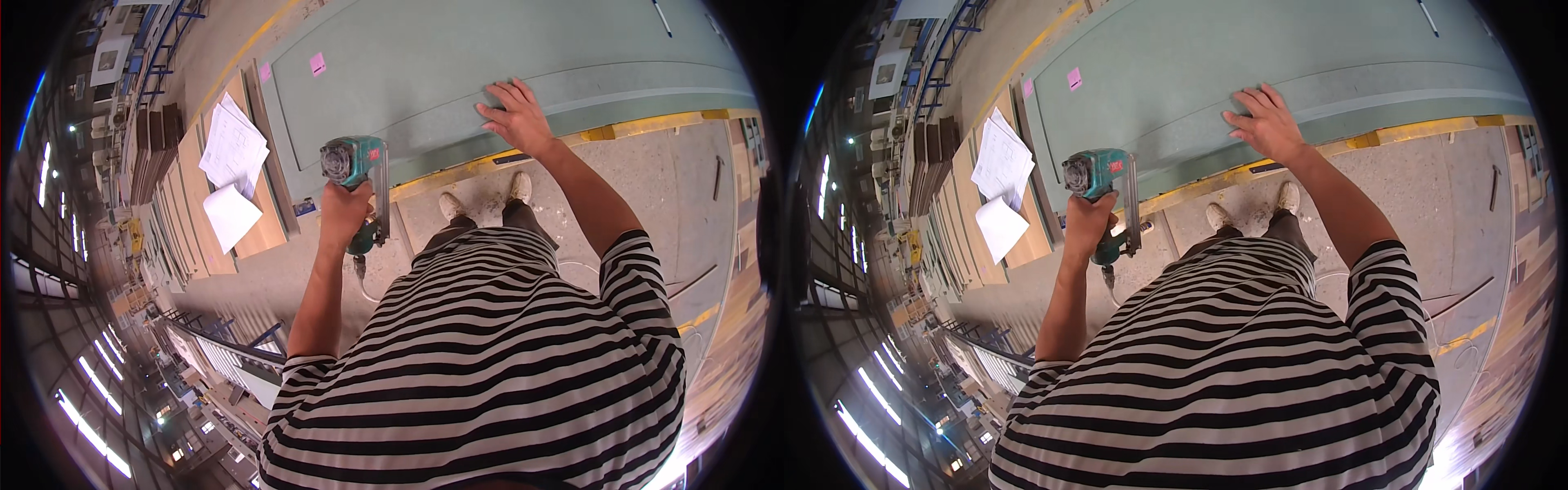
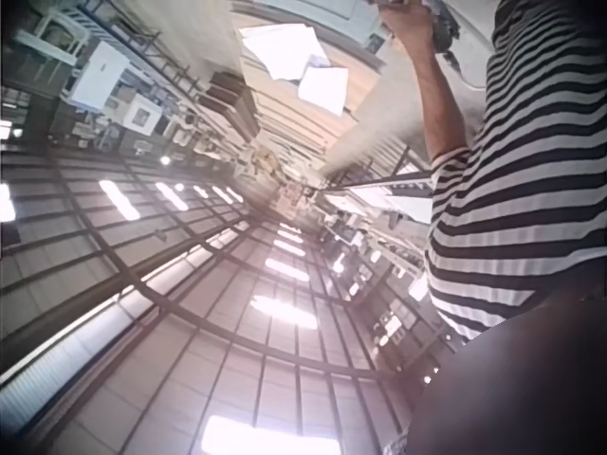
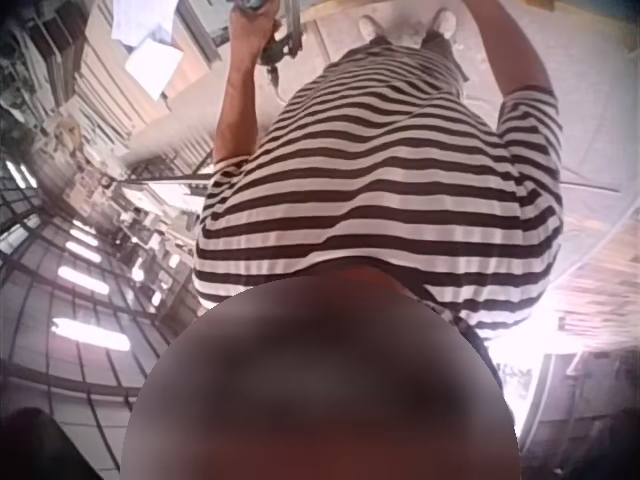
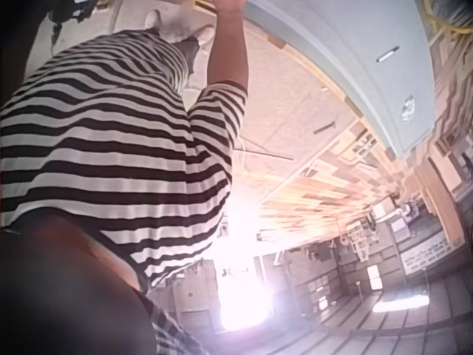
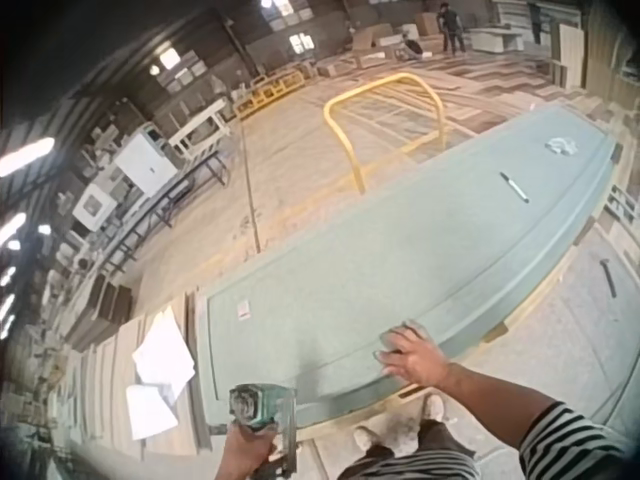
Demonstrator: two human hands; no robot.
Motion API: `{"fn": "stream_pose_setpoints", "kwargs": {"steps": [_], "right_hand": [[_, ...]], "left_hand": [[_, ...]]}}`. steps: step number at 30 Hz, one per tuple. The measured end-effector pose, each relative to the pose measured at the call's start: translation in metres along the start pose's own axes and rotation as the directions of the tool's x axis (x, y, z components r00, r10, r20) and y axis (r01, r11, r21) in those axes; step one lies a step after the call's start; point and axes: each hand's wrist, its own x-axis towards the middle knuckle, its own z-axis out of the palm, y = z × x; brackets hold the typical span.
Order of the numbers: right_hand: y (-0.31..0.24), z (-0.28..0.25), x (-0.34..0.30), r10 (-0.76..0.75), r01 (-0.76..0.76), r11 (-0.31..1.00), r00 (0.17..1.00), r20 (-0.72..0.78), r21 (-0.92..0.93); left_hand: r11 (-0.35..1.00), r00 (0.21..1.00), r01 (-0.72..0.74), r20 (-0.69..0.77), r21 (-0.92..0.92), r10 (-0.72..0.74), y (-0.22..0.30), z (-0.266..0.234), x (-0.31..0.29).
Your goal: Assembling a large panel or component using a pneumatic stapler.
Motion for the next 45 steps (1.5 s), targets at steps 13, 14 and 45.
{"fn": "stream_pose_setpoints", "kwargs": {"steps": [13, 14, 45], "right_hand": [[0.035, -0.034, -0.023, 0.050, -0.052, 0.997, 0.998, -0.022, -0.057], [0.045, -0.045, -0.028, 0.091, -0.091, 0.990, 0.996, -0.004, -0.107], [0.093, -0.072, -0.054, 0.236, -0.238, 0.969, 0.971, -0.039, -0.069]], "left_hand": [[0.999, 1.000, 0.000, 0.030, 0.054, -0.001, 0.019, 0.024, -0.007], [0.999, 0.999, -0.010, 0.051, 0.047, 0.008, 0.027, 0.029, -0.001], [0.994, 0.986, -0.019, 0.166, 0.109, 0.000, 0.091, 0.089, 0.013]]}}
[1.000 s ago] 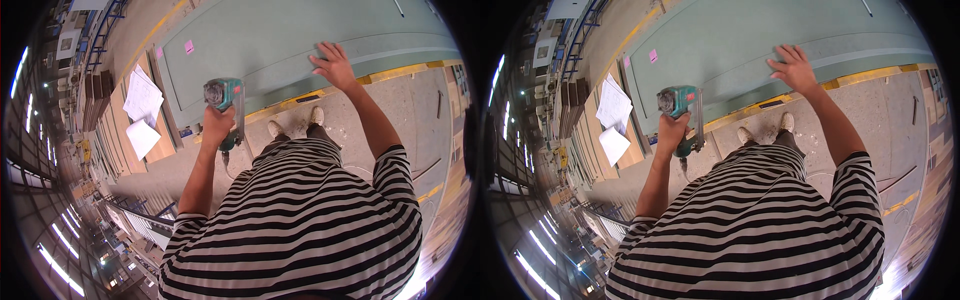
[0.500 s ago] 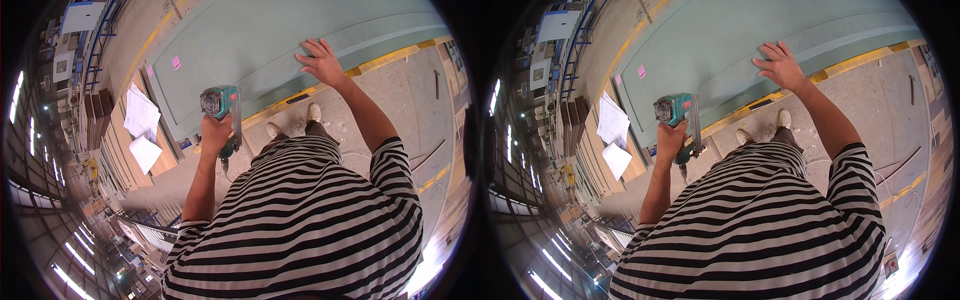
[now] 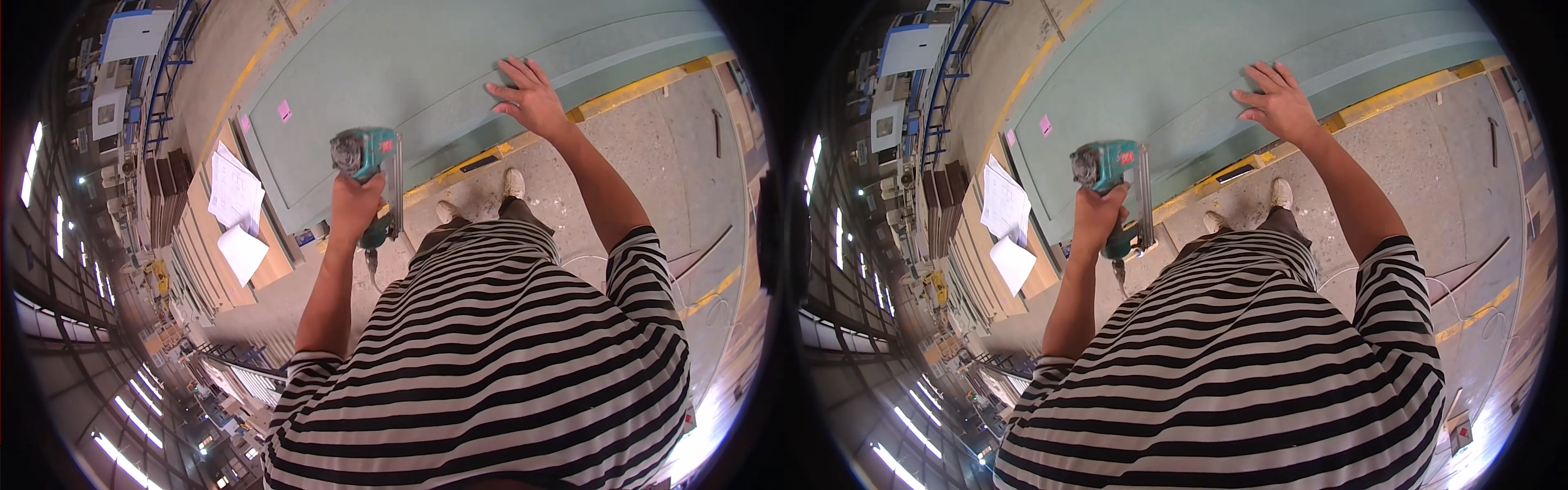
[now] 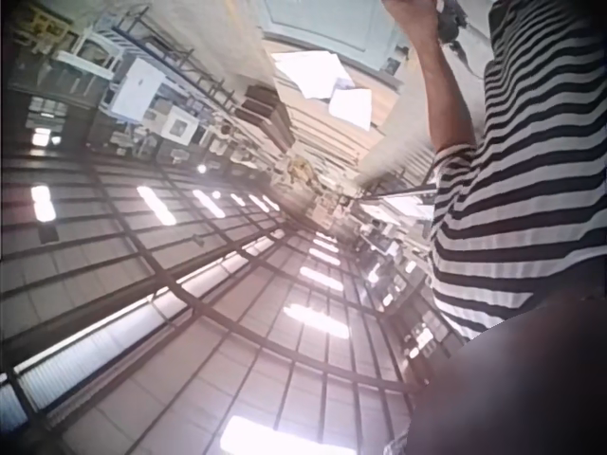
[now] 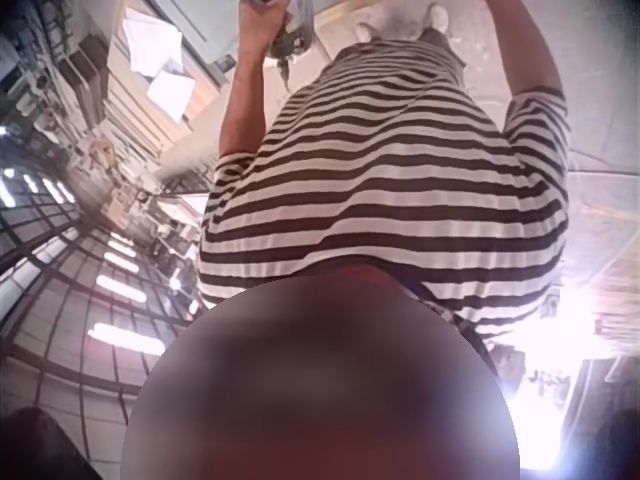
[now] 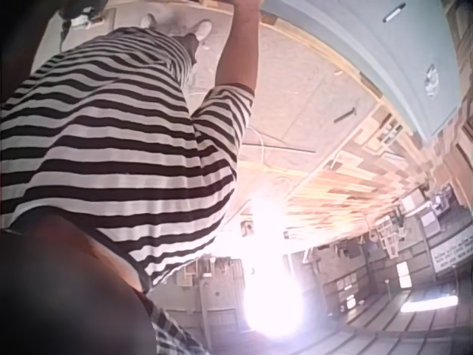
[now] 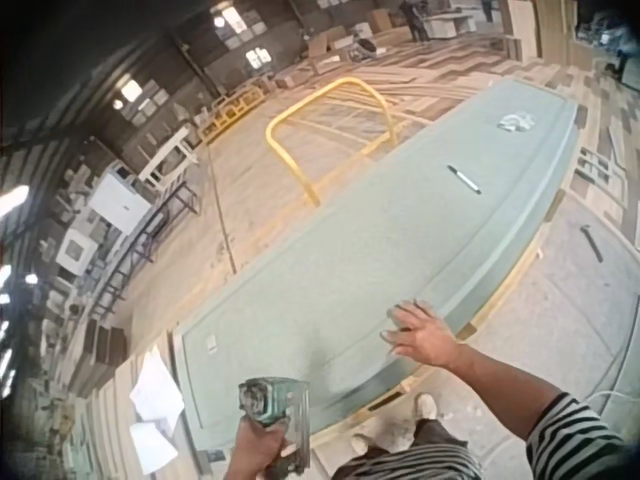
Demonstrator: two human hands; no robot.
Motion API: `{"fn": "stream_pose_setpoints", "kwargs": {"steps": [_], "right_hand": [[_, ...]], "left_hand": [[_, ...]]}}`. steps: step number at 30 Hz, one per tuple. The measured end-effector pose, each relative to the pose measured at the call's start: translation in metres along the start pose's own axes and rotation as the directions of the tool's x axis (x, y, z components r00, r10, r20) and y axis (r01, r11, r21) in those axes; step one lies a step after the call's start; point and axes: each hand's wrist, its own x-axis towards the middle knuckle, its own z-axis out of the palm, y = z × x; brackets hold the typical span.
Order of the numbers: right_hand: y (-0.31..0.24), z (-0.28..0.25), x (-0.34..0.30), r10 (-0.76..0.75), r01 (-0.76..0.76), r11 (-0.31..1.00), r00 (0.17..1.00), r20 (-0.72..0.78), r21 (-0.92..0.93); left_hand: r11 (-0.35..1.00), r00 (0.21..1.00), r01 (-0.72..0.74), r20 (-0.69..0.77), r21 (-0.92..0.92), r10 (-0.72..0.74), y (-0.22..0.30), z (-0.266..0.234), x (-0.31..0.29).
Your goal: Assembling a large panel or component using a pneumatic stapler.
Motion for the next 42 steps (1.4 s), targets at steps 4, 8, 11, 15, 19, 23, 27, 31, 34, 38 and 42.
{"fn": "stream_pose_setpoints", "kwargs": {"steps": [4, 8, 11, 15, 19, 23, 27, 31, 34, 38, 42], "right_hand": [[-0.004, -0.004, 0.003, 0.000, -0.001, 0.999, 1.000, 0.011, 0.043], [-0.001, -0.002, 0.000, 0.006, -0.006, 0.999, 1.000, 0.003, 0.048], [0.001, -0.002, -0.002, 0.025, -0.025, 0.999, 1.000, 0.004, 0.035], [-0.001, -0.003, 0.000, 0.010, -0.011, 0.998, 1.000, 0.009, 0.058], [-0.001, -0.005, 0.000, 0.027, -0.027, 0.998, 1.000, 0.003, 0.049], [0.007, -0.006, 0.000, 0.032, -0.034, 0.998, 0.999, 0.035, 0.060], [0.039, -0.021, -0.012, 0.101, -0.104, 0.993, 0.993, -0.064, -0.046], [0.066, -0.023, -0.023, 0.121, -0.141, 0.986, 0.971, -0.205, -0.085], [0.067, -0.022, -0.026, 0.125, -0.145, 0.987, 0.966, -0.227, -0.071], [0.067, -0.022, -0.027, 0.158, -0.174, 0.983, 0.963, -0.220, -0.055], [0.066, -0.023, -0.026, 0.169, -0.182, 0.983, 0.959, -0.226, -0.036]], "left_hand": [[0.999, 0.998, -0.052, 0.020, -0.007, 0.053, 0.000, 0.016, 0.018], [0.999, 0.999, -0.045, 0.017, 0.028, 0.045, 0.011, 0.019, 0.019], [0.999, 0.999, -0.023, 0.028, 0.026, 0.022, 0.017, 0.021, 0.016], [0.999, 1.000, -0.030, -0.002, 0.019, 0.030, 0.023, 0.024, -0.004], [0.998, 0.999, -0.012, 0.040, 0.057, 0.009, 0.018, 0.030, -0.011], [0.999, 0.999, 0.000, 0.037, 0.050, -0.001, 0.025, 0.032, -0.010], [0.998, 0.999, -0.038, 0.030, 0.042, 0.037, 0.045, 0.034, -0.011], [0.993, 0.991, -0.112, 0.084, 0.042, 0.108, 0.061, 0.049, 0.021], [0.991, 0.982, -0.133, 0.136, 0.026, 0.128, 0.069, 0.059, 0.030], [0.988, 0.985, -0.126, 0.128, 0.090, 0.114, 0.072, 0.061, 0.032], [0.984, 0.982, -0.162, 0.111, 0.073, 0.153, 0.074, 0.068, 0.023]]}}
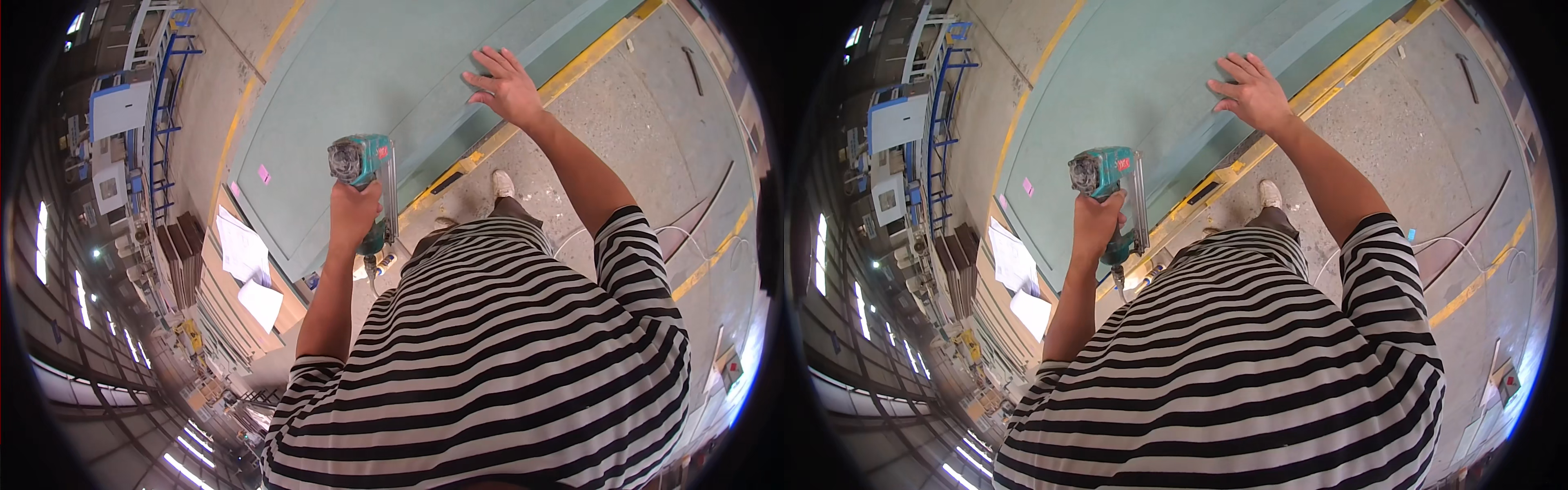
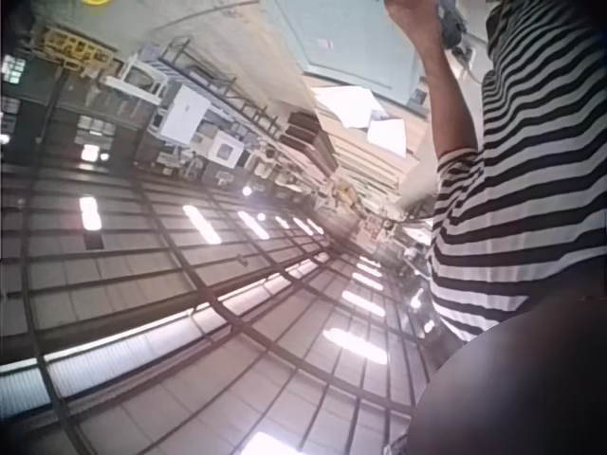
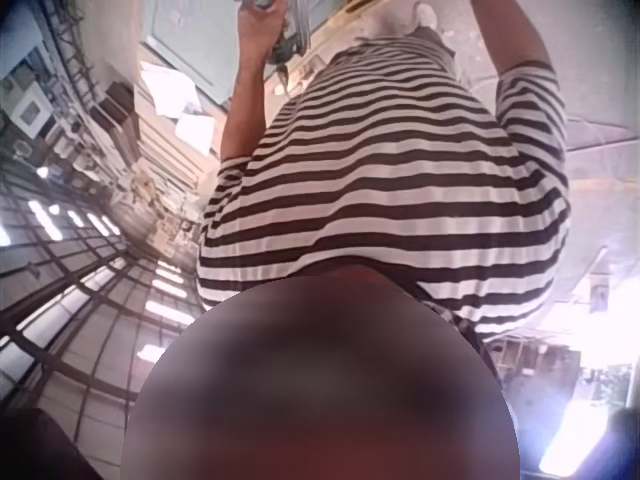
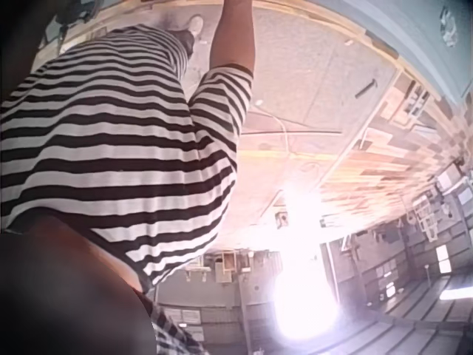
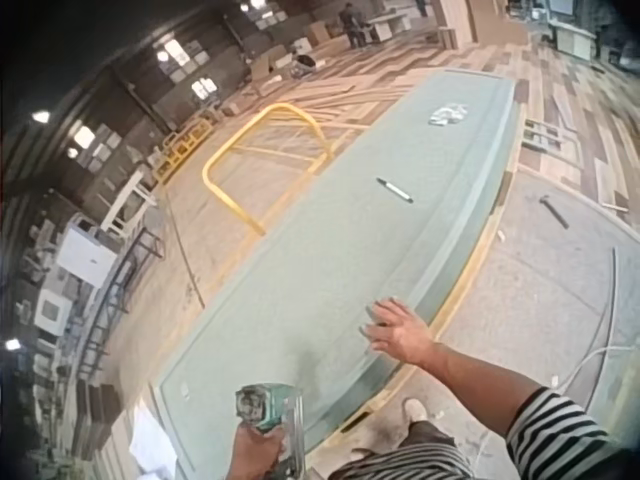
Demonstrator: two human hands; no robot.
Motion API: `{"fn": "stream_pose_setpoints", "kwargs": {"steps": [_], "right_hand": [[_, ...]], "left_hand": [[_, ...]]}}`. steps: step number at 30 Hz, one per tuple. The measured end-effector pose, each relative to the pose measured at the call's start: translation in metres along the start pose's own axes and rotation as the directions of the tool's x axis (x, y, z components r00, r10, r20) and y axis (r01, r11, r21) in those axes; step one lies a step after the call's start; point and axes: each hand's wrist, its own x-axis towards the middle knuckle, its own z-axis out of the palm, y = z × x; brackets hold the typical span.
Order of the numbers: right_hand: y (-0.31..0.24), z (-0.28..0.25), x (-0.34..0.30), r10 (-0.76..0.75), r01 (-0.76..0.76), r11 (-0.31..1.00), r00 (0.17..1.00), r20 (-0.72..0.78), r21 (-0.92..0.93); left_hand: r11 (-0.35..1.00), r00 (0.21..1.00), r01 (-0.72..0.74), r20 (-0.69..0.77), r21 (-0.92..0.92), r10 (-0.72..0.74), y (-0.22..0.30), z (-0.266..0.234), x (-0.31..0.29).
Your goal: Assembling a large panel or component using a pneumatic stapler.
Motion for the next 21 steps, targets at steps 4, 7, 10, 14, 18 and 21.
{"fn": "stream_pose_setpoints", "kwargs": {"steps": [4, 7, 10, 14, 18, 21], "right_hand": [[0.002, -0.001, -0.001, 0.003, -0.003, 1.000, 1.000, 0.013, 0.003], [0.002, -0.002, 0.000, 0.006, -0.006, 1.000, 1.000, 0.005, 0.004], [-0.002, -0.003, 0.001, 0.001, -0.001, 1.000, 1.000, 0.015, 0.012], [-0.001, -0.004, 0.001, -0.004, 0.004, 1.000, 1.000, 0.029, -0.003], [-0.002, -0.007, 0.005, -0.003, 0.003, 1.000, 0.997, 0.073, -0.003], [0.004, -0.011, 0.013, -0.041, 0.041, 0.999, 0.989, 0.142, 0.006]], "left_hand": [[0.994, 0.999, 0.040, 0.013, -0.102, -0.039, 0.007, 0.008, -0.011], [0.997, 0.998, 0.042, 0.047, 0.065, -0.045, 0.004, 0.010, -0.009], [0.998, 0.998, -0.062, 0.023, 0.002, 0.062, -0.007, 0.010, -0.012], [0.998, 1.000, 0.022, -0.009, -0.052, -0.022, -0.021, 0.002, -0.044], [0.979, 0.978, 0.179, -0.095, -0.097, -0.188, -0.037, -0.009, -0.066], [0.972, 0.975, 0.213, -0.044, -0.103, -0.219, -0.037, -0.012, -0.063]]}}
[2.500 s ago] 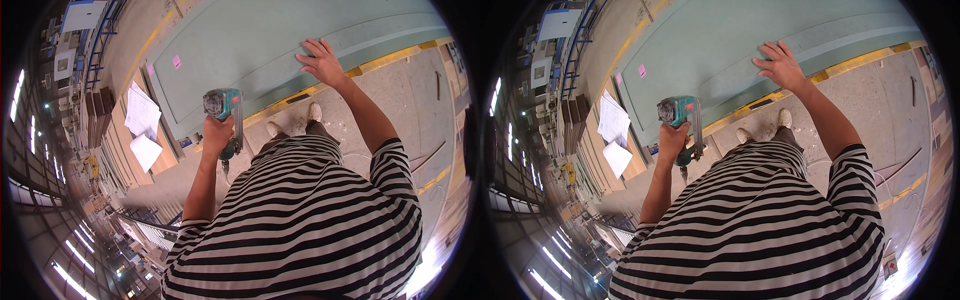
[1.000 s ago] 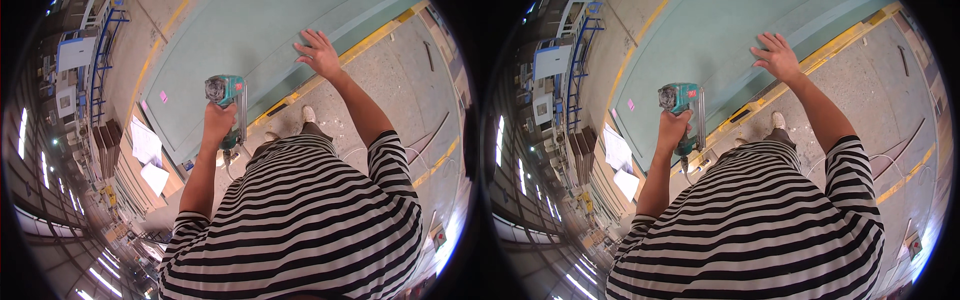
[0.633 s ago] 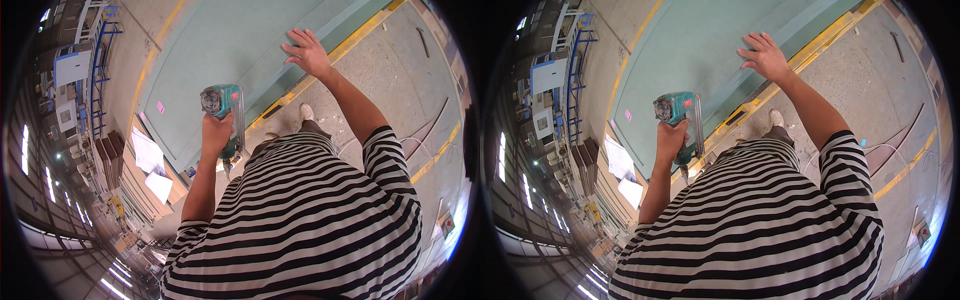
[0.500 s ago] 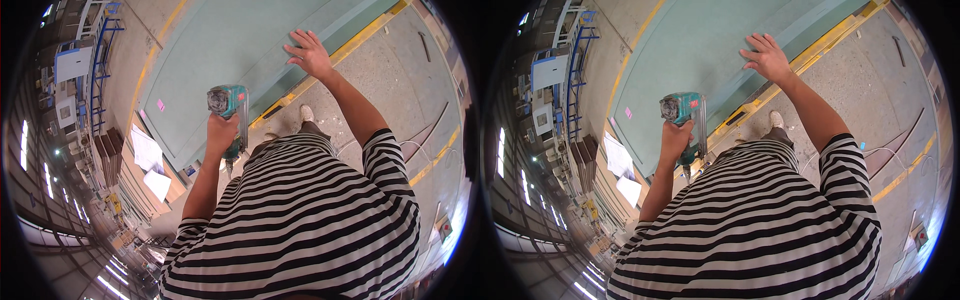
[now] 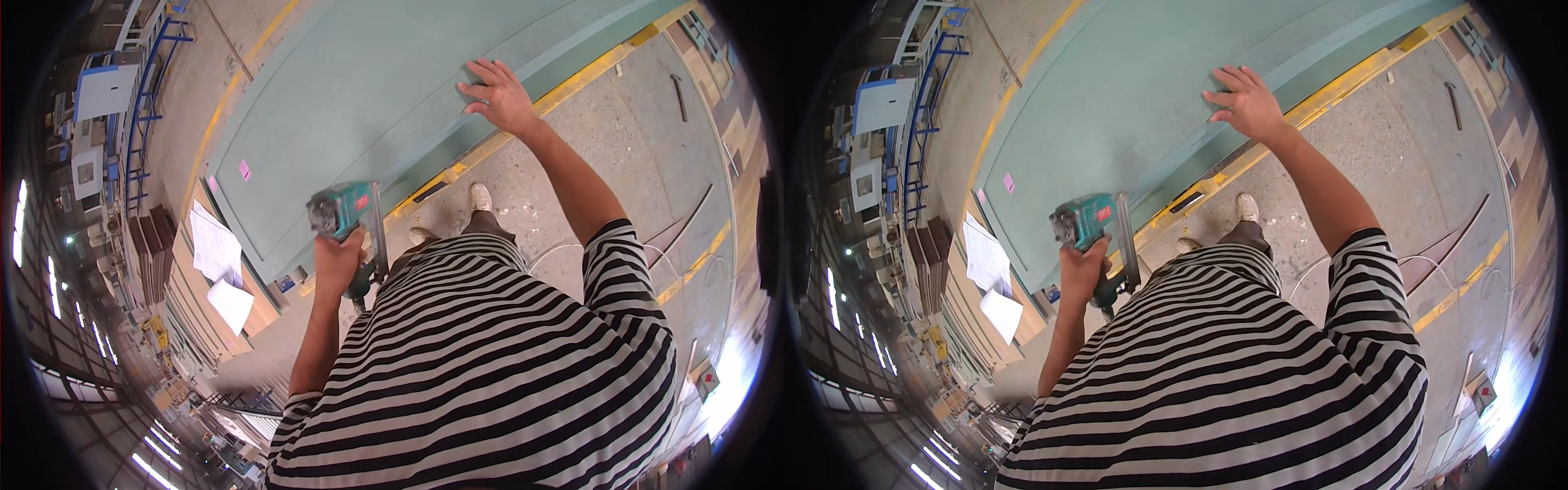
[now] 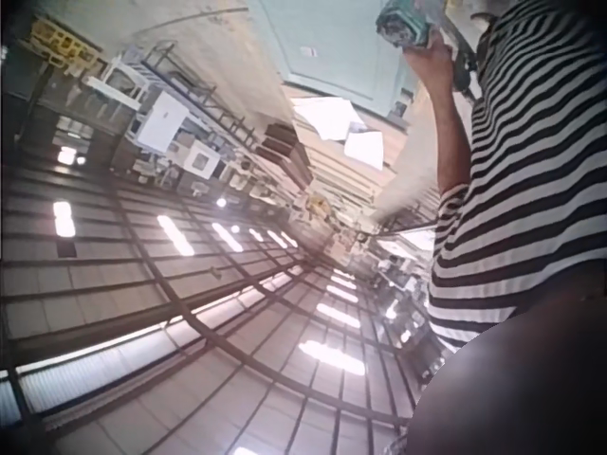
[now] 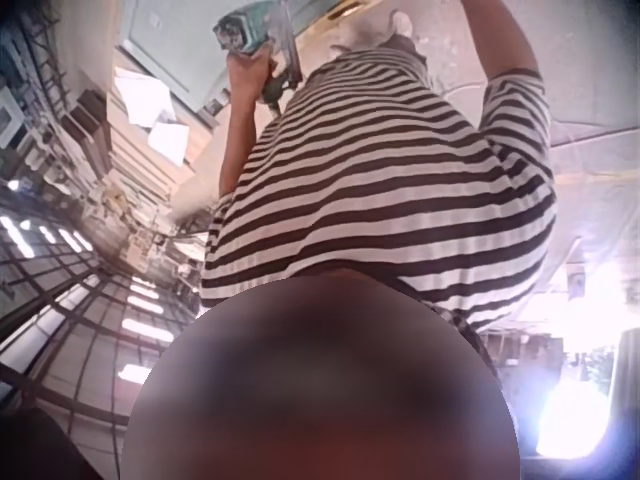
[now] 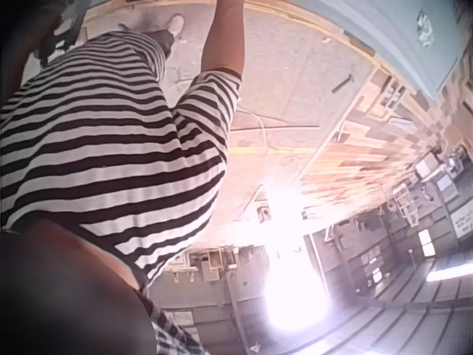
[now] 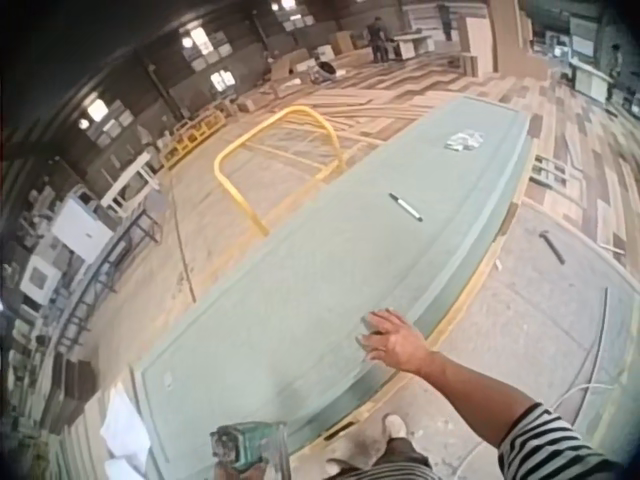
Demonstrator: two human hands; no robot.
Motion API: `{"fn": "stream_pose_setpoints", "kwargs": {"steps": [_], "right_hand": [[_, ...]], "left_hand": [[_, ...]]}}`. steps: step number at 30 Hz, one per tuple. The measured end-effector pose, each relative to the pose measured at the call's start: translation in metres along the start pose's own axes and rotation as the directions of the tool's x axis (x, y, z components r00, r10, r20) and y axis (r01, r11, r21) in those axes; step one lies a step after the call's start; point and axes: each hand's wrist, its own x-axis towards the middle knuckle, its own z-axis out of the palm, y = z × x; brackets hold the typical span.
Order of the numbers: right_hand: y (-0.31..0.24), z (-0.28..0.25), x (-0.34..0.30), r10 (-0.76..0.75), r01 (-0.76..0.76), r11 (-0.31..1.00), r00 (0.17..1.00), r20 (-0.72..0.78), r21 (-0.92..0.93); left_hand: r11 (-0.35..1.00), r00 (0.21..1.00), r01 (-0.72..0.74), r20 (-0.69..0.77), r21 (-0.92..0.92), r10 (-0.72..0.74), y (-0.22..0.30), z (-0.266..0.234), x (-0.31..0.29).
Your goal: Assembling a large panel or component using a pneumatic stapler.
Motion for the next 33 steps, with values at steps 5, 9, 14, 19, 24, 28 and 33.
{"fn": "stream_pose_setpoints", "kwargs": {"steps": [5, 9, 14, 19, 24, 28, 33], "right_hand": [[-0.003, 0.002, -0.001, 0.016, -0.016, 1.000, 1.000, 0.009, -0.013], [-0.010, 0.005, -0.006, 0.065, -0.066, 0.998, 0.997, -0.041, -0.011], [-0.011, 0.006, -0.007, 0.087, -0.084, 0.995, 0.995, -0.050, 0.055], [-0.010, 0.005, -0.009, 0.103, -0.101, 0.993, 0.994, -0.039, 0.068], [-0.010, 0.008, -0.010, 0.109, -0.107, 0.992, 0.994, -0.025, 0.070], [-0.008, 0.004, -0.006, 0.102, -0.099, 0.992, 0.994, -0.037, 0.072], [-0.006, 0.004, -0.004, 0.097, -0.093, 0.992, 0.994, -0.044, 0.090]], "left_hand": [[0.963, 0.967, -0.236, 0.066, -0.133, 0.246, 0.034, 0.026, 0.031], [0.939, 0.933, -0.343, 0.124, 0.023, 0.338, 0.070, 0.050, 0.060], [0.915, 0.906, -0.403, 0.142, 0.013, 0.398, 0.085, 0.059, 0.076], [0.929, 0.932, -0.343, 0.172, 0.139, 0.318, 0.097, 0.054, 0.074], [0.937, 0.938, -0.328, 0.164, 0.124, 0.306, 0.094, 0.054, 0.063], [0.945, 0.945, -0.294, 0.191, 0.140, 0.266, 0.096, 0.057, 0.059], [0.947, 0.949, -0.286, 0.179, 0.144, 0.259, 0.087, 0.048, 0.050]]}}
